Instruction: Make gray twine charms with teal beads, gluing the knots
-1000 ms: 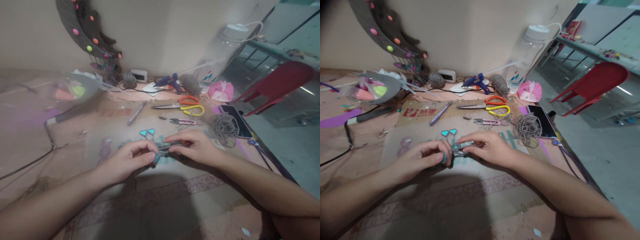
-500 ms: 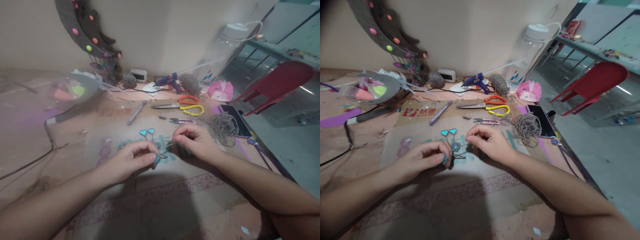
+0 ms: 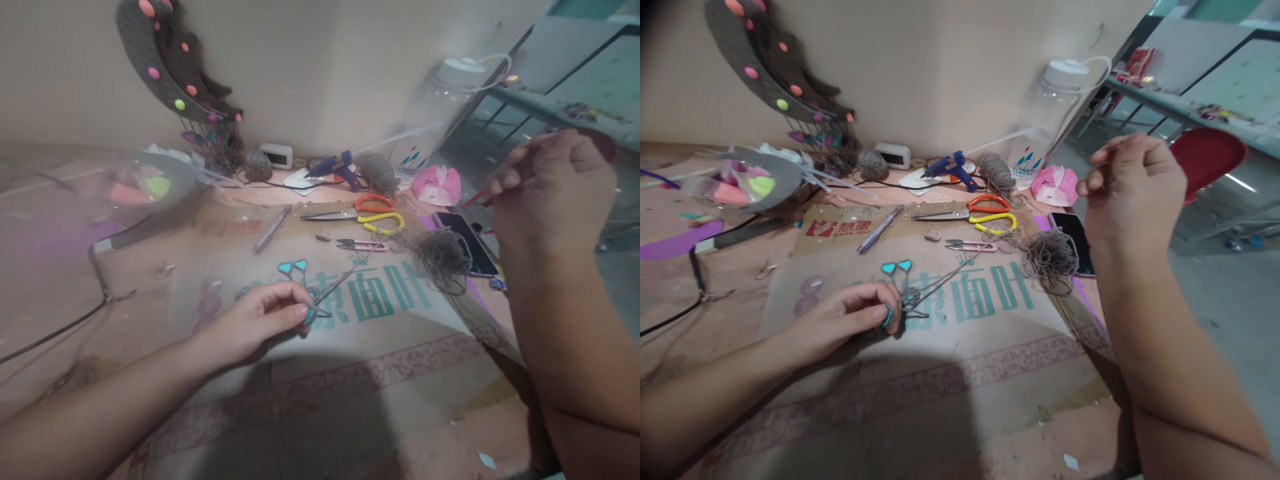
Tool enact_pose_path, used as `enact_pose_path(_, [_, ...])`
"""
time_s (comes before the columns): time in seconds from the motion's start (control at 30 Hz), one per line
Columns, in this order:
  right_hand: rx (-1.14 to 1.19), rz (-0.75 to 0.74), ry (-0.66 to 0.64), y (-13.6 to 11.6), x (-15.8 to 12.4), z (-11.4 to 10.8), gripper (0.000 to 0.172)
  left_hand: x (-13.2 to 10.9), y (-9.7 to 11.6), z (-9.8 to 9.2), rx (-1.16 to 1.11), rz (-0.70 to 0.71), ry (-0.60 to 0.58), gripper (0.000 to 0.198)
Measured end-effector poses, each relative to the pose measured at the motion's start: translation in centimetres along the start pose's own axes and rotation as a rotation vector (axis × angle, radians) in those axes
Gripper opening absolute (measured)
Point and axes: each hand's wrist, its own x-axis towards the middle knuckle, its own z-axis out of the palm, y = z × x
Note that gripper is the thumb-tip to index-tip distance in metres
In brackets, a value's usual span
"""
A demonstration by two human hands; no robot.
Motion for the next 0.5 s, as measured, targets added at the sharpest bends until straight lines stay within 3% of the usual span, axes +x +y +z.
enact_pose_path(0.1, [-0.047, -0.005, -0.090, -1.7, -2.2, 1.6, 0.024, 0.0, -0.3, -0.1, -0.038, -0.017, 0.012, 0.048])
enact_pose_path(0.23, [0.002, 0.045, -0.625, -4.2, -6.0, 3.9, 0.021, -0.1, -0.4, -0.1, -0.100, -0.035, 0.004, 0.045])
enact_pose_path(0.33, [-0.011, -0.055, -0.961, -5.3, -6.8, 3.8, 0.036, -0.1, -0.3, -0.1, -0.122, -0.044, 0.004, 0.044])
enact_pose_path(0.4, [0.038, -0.142, -1.267, -5.8, -6.3, 3.3, 0.042, -0.1, -0.3, -0.1, -0.124, -0.048, 0.004, 0.045])
enact_pose_path(0.47, [0.014, -0.204, -1.510, -6.0, -5.6, 2.9, 0.027, -0.1, -0.3, 0.0, -0.121, -0.051, 0.006, 0.046])
enact_pose_path(0.5, [-0.049, -0.218, -1.542, -6.1, -5.5, 2.9, 0.016, -0.1, -0.2, 0.1, -0.119, -0.052, 0.008, 0.046])
